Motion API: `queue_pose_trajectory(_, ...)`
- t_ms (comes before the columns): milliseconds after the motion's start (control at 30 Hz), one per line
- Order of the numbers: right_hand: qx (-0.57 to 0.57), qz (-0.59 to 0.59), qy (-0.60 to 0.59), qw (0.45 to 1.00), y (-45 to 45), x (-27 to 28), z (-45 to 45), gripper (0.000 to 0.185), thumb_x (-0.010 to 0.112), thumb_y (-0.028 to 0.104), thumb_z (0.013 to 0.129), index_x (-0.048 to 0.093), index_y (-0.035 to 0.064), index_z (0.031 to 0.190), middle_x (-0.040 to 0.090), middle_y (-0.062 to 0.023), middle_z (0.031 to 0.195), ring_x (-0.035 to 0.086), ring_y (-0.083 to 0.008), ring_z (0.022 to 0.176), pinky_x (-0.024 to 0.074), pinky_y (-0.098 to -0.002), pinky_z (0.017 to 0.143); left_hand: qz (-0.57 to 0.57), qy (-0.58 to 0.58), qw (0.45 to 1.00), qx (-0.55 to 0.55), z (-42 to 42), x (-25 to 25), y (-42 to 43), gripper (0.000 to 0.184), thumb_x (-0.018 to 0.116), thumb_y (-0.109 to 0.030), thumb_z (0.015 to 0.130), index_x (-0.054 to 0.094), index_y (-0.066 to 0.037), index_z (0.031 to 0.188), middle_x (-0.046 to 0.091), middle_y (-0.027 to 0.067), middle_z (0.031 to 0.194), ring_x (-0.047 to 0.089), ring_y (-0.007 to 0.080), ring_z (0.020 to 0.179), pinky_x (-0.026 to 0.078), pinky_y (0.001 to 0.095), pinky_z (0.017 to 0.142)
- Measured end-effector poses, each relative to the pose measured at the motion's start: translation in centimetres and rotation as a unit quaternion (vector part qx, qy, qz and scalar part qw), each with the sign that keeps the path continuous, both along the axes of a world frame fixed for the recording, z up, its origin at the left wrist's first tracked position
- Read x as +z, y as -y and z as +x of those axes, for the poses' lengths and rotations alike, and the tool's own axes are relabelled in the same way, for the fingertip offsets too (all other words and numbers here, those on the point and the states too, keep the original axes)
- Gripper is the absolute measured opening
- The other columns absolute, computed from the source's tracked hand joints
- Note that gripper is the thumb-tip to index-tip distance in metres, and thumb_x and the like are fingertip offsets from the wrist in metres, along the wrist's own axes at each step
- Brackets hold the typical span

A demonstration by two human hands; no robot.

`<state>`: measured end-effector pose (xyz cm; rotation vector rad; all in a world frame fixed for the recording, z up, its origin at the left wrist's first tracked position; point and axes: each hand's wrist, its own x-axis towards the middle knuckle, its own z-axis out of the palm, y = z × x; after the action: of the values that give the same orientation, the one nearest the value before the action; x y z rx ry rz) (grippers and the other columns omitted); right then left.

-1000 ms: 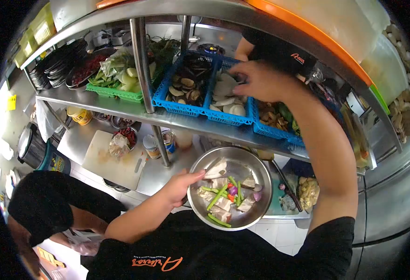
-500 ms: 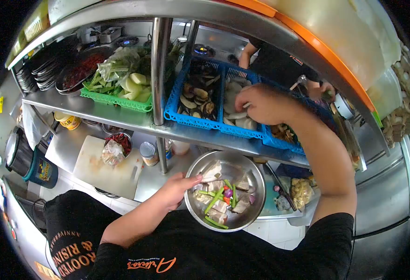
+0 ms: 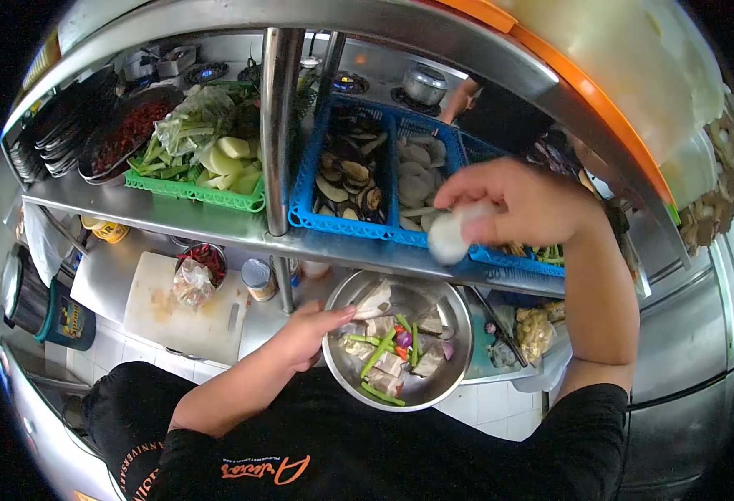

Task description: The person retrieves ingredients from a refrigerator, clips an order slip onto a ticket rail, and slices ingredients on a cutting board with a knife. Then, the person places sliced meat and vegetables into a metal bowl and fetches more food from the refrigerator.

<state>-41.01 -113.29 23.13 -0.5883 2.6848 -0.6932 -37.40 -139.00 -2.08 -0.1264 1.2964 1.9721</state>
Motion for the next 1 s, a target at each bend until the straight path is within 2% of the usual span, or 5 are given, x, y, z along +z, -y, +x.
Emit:
queue_pose_trajectory(300,0.071,0.367,-0.170,0.912,0.7,-3.8,-4.6,0.028,0.067,0.014,0.076,0.070,0.0086,0.104,0.064,-0.0162,0.096,0.059,-0.0324,0.095,0.0470,-0.0421,0.085,0.023,0.021,0.999,0.035,1.1,2.3,-0.6,0.048,0.069,-0.035,0.086,0.058,0.004,0.112,0.069,0.0111,0.084,0.065,0.0147,0.056,0.048,0.0262,0.043)
queue_pose_trajectory(567,0.079,0.190,-0.182,0.961,-1.2,-3.5,-5.0,0.018,0.063,0.012,0.079,0.065,0.0021,0.093,0.065,-0.0162,0.084,0.062,-0.0319,0.086,0.0483,-0.0400,0.077,0.014,-0.010,0.999,0.030,1.5,0.7,-0.3,0.045,0.068,-0.036,0.087,0.058,0.006,0.103,0.067,0.0099,0.078,0.063,0.0136,0.054,0.043,0.0259,0.039)
queue_pose_trajectory(833,0.067,0.002,0.003,0.998,-0.8,0.3,-0.1,0.019,0.066,0.015,0.083,0.068,0.0007,0.095,0.066,-0.0080,0.085,0.062,-0.0169,0.081,0.0493,-0.0310,0.073,0.059,0.004,0.997,0.040,1.7,1.5,-0.3,0.048,0.069,-0.029,0.086,0.055,0.008,0.112,0.066,0.0173,0.100,0.068,0.0221,0.088,0.057,0.0372,0.076)
queue_pose_trajectory(933,0.073,-0.013,-0.210,0.975,-2.4,0.4,1.1,0.024,0.071,0.021,0.078,0.068,0.0022,0.093,0.066,-0.0076,0.081,0.063,-0.0170,0.076,0.0502,-0.0315,0.073,0.079,0.011,0.995,0.058,2.2,2.7,-0.4,0.050,0.069,-0.026,0.086,0.054,0.008,0.119,0.066,0.0163,0.103,0.068,0.0227,0.091,0.056,0.0370,0.078)
queue_pose_trajectory(1000,0.071,-0.121,-0.155,0.978,-2.8,1.1,5.7,0.023,0.072,0.021,0.078,0.068,0.0002,0.087,0.066,-0.0121,0.078,0.063,-0.0143,0.074,0.0495,-0.0292,0.065,0.064,0.002,0.996,0.061,2.3,2.3,0.5,0.049,0.068,-0.023,0.086,0.053,0.006,0.123,0.067,0.0165,0.105,0.068,0.0241,0.092,0.057,0.0376,0.081)
